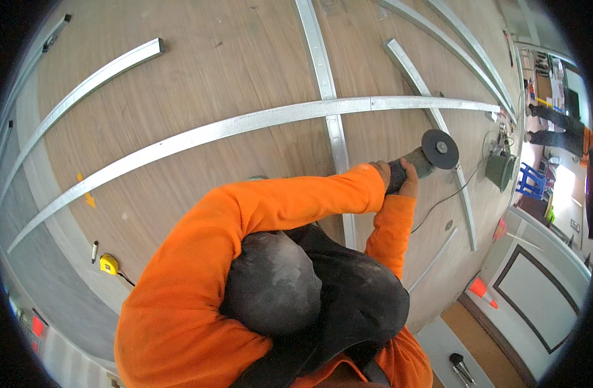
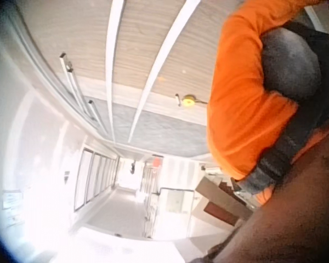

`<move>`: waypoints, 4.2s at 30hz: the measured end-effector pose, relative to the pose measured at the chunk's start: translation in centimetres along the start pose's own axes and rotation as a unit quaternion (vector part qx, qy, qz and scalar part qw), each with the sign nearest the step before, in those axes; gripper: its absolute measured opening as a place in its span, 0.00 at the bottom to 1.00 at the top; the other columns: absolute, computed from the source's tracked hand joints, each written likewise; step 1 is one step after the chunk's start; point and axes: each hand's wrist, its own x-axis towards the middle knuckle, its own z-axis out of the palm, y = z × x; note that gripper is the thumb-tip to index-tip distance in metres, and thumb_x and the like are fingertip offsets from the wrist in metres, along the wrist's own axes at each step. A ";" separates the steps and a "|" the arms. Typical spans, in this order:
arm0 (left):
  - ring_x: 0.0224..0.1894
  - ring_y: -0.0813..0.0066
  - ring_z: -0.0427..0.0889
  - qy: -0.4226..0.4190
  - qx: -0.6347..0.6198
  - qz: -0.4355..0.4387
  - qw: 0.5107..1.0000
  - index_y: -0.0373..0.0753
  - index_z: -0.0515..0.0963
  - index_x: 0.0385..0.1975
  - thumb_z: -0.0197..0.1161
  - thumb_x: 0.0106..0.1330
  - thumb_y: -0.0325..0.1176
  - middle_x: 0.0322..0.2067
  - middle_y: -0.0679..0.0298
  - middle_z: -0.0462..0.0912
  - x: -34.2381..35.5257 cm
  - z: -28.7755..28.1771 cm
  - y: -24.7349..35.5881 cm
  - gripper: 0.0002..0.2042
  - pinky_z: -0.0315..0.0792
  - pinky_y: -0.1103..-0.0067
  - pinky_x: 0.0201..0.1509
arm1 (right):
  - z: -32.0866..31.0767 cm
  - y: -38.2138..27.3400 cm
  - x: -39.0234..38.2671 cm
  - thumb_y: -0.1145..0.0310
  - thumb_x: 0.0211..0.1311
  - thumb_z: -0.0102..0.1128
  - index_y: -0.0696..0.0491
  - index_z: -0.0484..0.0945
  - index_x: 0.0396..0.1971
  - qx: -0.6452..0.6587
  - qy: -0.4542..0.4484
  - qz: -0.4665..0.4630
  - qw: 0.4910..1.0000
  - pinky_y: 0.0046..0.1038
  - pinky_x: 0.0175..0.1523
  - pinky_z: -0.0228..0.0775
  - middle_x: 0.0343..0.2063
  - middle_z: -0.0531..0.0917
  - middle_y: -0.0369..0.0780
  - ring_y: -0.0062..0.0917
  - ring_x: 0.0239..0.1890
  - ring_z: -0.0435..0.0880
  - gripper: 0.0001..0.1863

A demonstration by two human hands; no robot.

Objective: The person uses an angle grinder to cut several long metal bars laid out on a wooden floor. They position the bars, cut them to length while sparks fly, and then move the cut pieces aside.

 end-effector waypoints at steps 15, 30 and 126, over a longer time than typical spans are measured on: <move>0.50 0.47 0.75 0.262 0.292 -0.115 0.913 0.37 0.69 0.52 0.64 0.53 0.54 0.48 0.47 0.76 -9.2 -11.4 -19.1 0.32 0.69 0.64 0.54 | 0.1 -5.7 10.0 0.75 0.32 0.68 0.57 0.75 0.38 -0.362 -0.205 -0.242 0.877 0.31 0.37 0.75 0.30 0.80 0.39 0.29 0.29 0.80 0.25; 0.50 0.52 0.77 0.091 0.201 -0.231 0.948 0.37 0.71 0.51 0.63 0.55 0.48 0.45 0.49 0.79 -8.9 -13.5 -16.8 0.27 0.70 0.65 0.54 | 1.1 -4.6 13.2 0.70 0.29 0.72 0.58 0.73 0.39 -0.538 -0.137 -0.241 0.796 0.30 0.37 0.74 0.32 0.80 0.39 0.27 0.31 0.80 0.29; 0.49 0.51 0.78 0.131 0.202 -0.185 0.953 0.37 0.73 0.48 0.61 0.55 0.54 0.46 0.49 0.78 -9.3 -13.1 -17.4 0.28 0.71 0.64 0.53 | -1.3 -5.4 11.2 0.73 0.31 0.70 0.58 0.74 0.41 -0.572 -0.125 -0.256 0.769 0.30 0.38 0.74 0.31 0.80 0.39 0.27 0.31 0.80 0.29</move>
